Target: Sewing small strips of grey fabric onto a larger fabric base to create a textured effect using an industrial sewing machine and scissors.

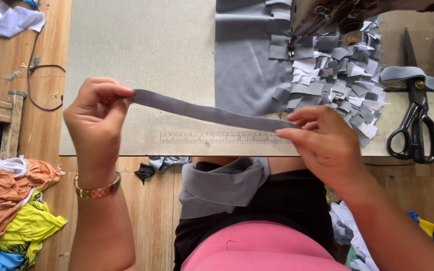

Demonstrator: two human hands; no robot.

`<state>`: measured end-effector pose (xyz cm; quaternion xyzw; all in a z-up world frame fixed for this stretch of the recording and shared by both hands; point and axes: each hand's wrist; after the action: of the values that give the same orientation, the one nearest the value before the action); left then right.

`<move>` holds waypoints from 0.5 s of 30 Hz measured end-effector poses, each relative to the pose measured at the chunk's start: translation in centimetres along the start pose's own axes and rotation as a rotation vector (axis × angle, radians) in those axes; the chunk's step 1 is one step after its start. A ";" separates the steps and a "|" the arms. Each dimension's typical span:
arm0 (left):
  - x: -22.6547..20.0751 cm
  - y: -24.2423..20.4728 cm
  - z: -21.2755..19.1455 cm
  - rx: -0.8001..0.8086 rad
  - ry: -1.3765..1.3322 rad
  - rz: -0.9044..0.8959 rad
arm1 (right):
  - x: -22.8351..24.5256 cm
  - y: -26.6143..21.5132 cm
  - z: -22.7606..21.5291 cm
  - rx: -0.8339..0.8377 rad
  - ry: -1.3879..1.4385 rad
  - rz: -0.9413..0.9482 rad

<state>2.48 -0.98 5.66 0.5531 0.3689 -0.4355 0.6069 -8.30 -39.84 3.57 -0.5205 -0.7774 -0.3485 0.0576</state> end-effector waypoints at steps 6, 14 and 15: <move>0.6 -1.2 6.7 0.345 0.593 0.277 | -0.8 -0.6 2.0 0.073 -0.323 -0.055; 4.1 1.5 14.9 0.881 0.122 0.173 | -3.8 2.2 -0.3 0.088 -0.220 -0.060; 4.6 2.3 15.2 0.882 0.121 0.173 | -4.8 3.0 -0.4 0.088 -0.221 -0.058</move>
<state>5.75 -16.62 4.00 0.8121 0.1355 -0.4656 0.3246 -3.72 -43.17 3.13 -0.5300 -0.8083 -0.2561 -0.0157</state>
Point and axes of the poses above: each hand's wrist, its own y-axis towards the middle knuckle, its own z-axis out of the palm, x = y × z, and after that the axes turned 8 degrees about -y, right-handed
